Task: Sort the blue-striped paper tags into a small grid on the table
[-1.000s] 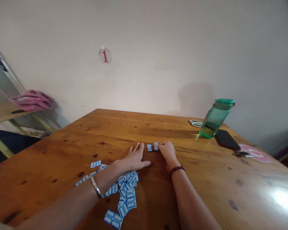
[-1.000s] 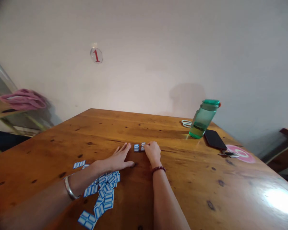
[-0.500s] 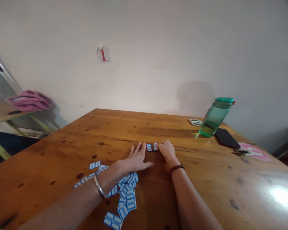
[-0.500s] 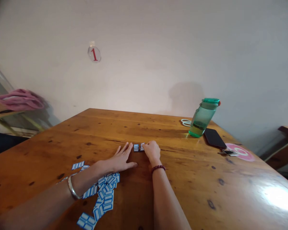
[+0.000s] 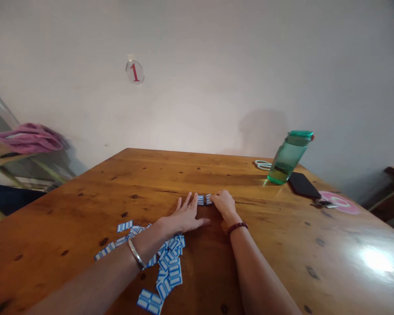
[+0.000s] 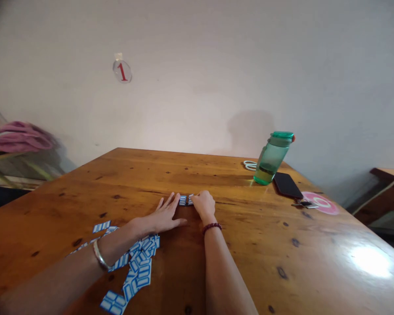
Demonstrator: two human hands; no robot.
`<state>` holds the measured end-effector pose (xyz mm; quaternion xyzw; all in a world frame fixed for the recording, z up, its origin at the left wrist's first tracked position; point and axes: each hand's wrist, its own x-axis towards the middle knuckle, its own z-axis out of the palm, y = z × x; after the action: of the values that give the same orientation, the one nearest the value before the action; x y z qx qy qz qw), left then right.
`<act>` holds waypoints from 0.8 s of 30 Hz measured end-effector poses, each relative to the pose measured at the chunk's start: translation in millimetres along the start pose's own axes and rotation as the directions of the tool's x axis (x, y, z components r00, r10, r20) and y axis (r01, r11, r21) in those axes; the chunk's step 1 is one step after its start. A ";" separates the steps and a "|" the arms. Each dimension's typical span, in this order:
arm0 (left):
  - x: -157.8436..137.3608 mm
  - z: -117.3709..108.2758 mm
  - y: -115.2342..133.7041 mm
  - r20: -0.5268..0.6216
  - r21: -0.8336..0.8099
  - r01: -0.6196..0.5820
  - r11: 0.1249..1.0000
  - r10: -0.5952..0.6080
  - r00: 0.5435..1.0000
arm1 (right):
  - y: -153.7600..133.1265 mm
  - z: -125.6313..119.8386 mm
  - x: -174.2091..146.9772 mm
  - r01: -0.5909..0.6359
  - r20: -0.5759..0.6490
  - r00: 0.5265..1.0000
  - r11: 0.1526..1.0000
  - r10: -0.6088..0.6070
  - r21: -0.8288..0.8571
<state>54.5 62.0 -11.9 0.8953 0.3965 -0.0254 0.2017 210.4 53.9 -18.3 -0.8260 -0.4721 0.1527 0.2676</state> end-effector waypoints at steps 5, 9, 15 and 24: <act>-1.3 -1.5 3.0 0.006 0.006 0.013 1.000 -0.013 1.000 | -0.1 0.2 0.2 -0.006 -0.003 1.000 1.000 0.006 -0.001; -4.9 -1.5 3.5 0.009 0.018 0.014 1.000 -0.014 1.000 | -0.7 -0.3 -0.7 -0.010 -0.005 1.000 1.000 0.010 0.002; -6.1 1.7 1.8 0.017 0.030 0.012 0.999 -0.013 1.000 | -2.3 -0.5 -2.4 -0.018 0.005 1.000 1.000 0.018 0.008; -7.9 0.9 4.6 0.008 -0.004 0.003 1.000 -0.003 1.000 | -6.8 -2.3 -5.2 -0.021 0.019 1.000 1.000 0.021 0.001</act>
<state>52.5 53.4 -9.5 0.8942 0.3969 -0.0284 0.2052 204.1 51.5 -12.4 -0.8291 -0.4660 0.1637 0.2618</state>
